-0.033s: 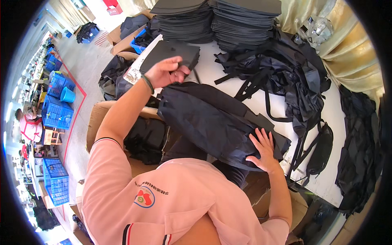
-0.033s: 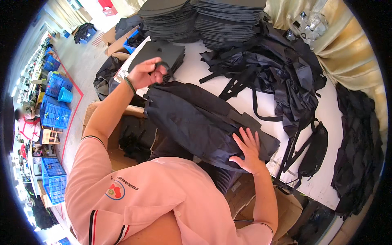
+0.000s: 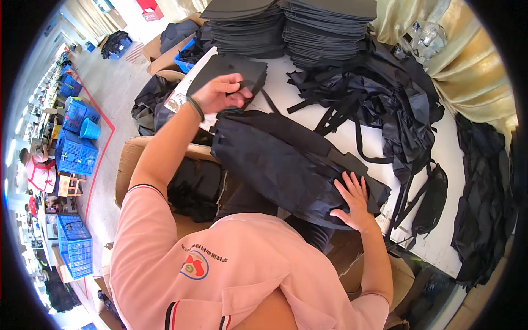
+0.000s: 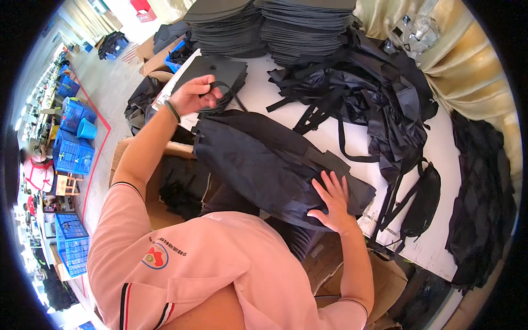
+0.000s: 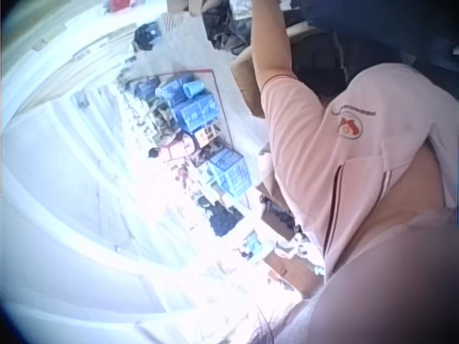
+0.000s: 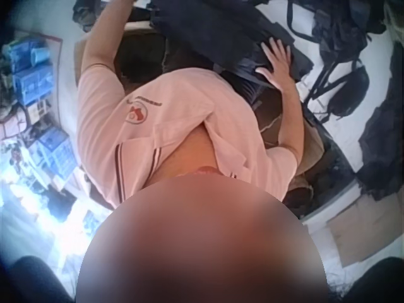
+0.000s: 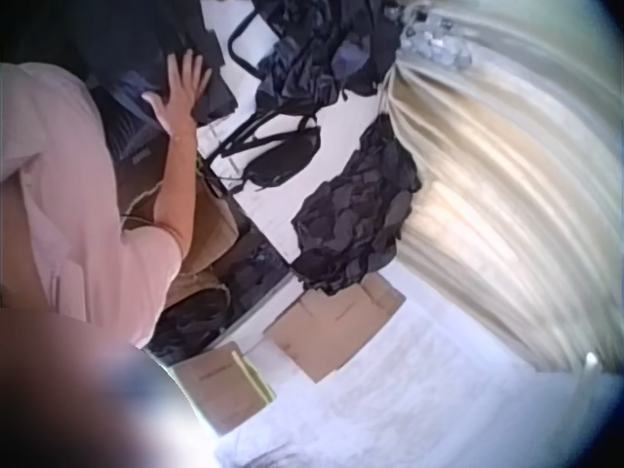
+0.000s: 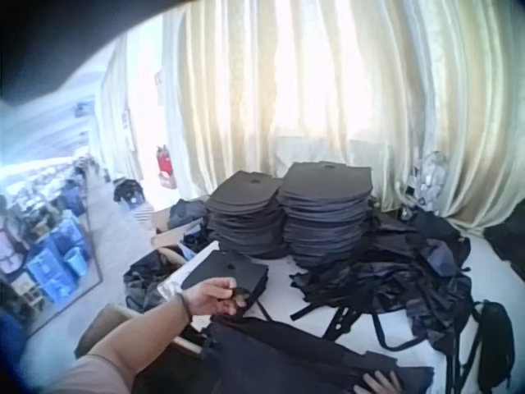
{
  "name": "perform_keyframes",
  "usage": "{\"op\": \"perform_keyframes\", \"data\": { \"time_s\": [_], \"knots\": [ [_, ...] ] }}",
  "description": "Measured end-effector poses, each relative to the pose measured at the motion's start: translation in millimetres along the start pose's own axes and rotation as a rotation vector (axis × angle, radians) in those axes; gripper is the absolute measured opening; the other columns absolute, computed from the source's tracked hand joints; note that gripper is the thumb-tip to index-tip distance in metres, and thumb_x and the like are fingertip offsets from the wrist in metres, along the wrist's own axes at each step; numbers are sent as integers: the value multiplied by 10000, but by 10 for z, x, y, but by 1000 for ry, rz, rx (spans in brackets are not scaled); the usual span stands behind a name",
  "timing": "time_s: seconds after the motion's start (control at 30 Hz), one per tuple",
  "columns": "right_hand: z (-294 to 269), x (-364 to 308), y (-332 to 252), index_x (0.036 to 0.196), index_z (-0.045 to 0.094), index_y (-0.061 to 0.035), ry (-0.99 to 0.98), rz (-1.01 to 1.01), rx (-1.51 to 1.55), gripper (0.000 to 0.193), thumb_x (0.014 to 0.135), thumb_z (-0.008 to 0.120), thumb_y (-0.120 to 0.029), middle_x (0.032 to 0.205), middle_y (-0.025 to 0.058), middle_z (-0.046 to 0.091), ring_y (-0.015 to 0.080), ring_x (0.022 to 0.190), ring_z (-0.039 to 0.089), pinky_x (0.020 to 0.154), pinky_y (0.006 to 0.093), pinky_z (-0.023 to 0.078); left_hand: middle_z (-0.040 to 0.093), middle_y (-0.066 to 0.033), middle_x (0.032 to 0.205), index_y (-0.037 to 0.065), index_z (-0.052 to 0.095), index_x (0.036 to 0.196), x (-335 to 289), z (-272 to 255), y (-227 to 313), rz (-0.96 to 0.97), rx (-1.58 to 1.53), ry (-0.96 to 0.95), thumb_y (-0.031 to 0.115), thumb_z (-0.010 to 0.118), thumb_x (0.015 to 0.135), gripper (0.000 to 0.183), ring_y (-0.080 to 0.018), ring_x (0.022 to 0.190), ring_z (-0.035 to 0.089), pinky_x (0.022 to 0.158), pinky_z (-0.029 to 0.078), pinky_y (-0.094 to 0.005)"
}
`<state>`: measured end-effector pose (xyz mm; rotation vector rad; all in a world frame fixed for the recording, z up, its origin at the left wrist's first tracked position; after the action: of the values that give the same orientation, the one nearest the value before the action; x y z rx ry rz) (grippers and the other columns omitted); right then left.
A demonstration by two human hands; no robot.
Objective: Organizing and stacking black fabric panels and straps for backpack manufacturing.
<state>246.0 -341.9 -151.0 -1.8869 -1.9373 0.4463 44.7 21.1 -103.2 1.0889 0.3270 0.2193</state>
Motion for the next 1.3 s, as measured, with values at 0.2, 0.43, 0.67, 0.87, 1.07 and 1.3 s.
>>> {"op": "perform_keyframes", "data": {
  "time_s": [0.2, 0.43, 0.67, 0.87, 1.07, 1.3],
  "knots": [
    [31, -26, 23, 1441, 440, -177, -1, -17, -37, 849, 696, 792, -380, 1551, 129, 294, 365, 1440, 216, 1183, 529, 89, 671, -135, 978, 34, 602, 947, -59, -252, 80, -336, 1706, 248, 269, 773, 792, 329, -251, 910, 648, 791, 511, -374],
    [35, -29, 36, 1447, 430, -174, -13, -18, -66, 841, 717, 773, -412, 1558, 126, 280, 360, 1443, 211, 1183, 529, 83, 599, -168, 1149, 57, 647, 1047, 532, 1337, -778, 330, 1514, -314, 389, 765, 763, 452, -359, 1109, 535, 944, 431, -435],
    [62, -30, 29, 1449, 424, -177, -17, -10, -52, 846, 718, 779, -410, 1565, 113, 267, 342, 1456, 188, 1184, 534, 74, 575, -110, 687, 7, 579, 831, 666, 1348, -988, -65, 1266, -491, 332, 739, 807, 363, -216, 650, 538, 635, 438, -356],
    [49, -41, 25, 1446, 426, -194, -26, -6, -44, 867, 690, 808, -383, 1573, 117, 239, 353, 1457, 171, 1186, 533, 77, 588, -150, 688, -22, 591, 811, 349, 684, -771, -413, 1554, -522, 374, 731, 814, 420, -251, 685, 580, 655, 447, -375],
    [-117, -81, 18, 1450, 408, -133, 98, -1, 48, 870, 714, 777, -413, 1562, 155, 244, 374, 1451, 175, 1172, 560, 83, 643, -218, 816, -25, 651, 892, 49, -50, -528, -381, 1746, -177, 345, 765, 762, 409, -388, 822, 626, 707, 456, -455],
    [-113, -85, 4, 1471, 368, -131, 2, 105, -204, 841, 790, 655, -532, 1560, 153, 247, 374, 1446, 185, 1156, 596, 89, 663, -201, 864, 39, 704, 944, -81, -235, -260, -288, 1745, 14, 262, 734, 779, 280, -393, 863, 627, 757, 482, -447]
  ]
}}
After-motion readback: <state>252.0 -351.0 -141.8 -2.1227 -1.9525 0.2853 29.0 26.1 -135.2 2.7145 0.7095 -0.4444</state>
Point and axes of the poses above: each hand's wrist, its own x-axis towards the middle knuckle, its own z-axis out of the palm, y = z × x, the point moved 9 cm from there along x, towards the middle knuckle
